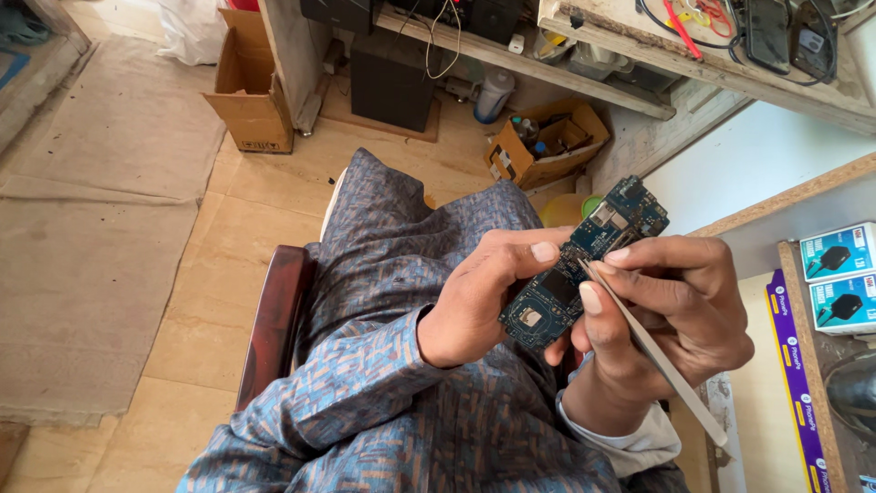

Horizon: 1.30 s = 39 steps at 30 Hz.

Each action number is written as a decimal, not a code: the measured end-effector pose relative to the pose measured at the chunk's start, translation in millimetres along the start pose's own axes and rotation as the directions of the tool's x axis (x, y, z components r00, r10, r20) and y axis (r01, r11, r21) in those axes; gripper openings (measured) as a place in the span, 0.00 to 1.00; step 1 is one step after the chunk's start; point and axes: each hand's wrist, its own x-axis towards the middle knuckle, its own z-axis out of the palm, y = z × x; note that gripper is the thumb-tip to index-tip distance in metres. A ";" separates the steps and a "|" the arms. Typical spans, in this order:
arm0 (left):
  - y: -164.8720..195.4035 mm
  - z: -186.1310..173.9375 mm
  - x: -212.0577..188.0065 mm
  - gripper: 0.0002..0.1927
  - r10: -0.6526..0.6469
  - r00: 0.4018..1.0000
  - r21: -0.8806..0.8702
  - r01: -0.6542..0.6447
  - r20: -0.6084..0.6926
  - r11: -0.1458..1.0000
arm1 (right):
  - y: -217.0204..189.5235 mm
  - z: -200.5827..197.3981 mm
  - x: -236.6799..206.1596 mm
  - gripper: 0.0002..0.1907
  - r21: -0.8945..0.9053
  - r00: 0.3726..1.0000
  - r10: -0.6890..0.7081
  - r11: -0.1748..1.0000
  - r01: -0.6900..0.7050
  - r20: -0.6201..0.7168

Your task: The person sits in a chair holding a phone circuit board on their lap and uses tweezers to work on small components on the board. They turn the board over and continue picking at components with the tweezers, at one point brushing the board with a small red brush.

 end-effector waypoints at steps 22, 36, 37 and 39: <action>-1.2 -3.7 -4.4 0.20 -0.012 1.000 0.136 0.014 -0.022 0.991 | 22.1 -15.8 9.6 0.09 -0.075 0.974 -0.152 0.983 0.166 0.168; 19.1 15.7 -3.1 0.12 -0.018 0.997 0.481 0.053 -0.078 0.875 | 23.8 -15.8 11.2 0.10 -0.140 0.970 -0.152 0.974 0.180 0.187; 19.2 16.3 -3.1 0.12 -0.010 0.996 0.493 0.050 -0.084 0.869 | 23.9 -15.3 11.1 0.09 -0.142 0.969 -0.155 0.973 0.184 0.191; 18.7 17.0 -2.8 0.11 0.006 0.996 0.515 0.043 -0.093 0.856 | 24.6 -14.5 11.8 0.09 -0.145 0.967 -0.157 0.972 0.188 0.198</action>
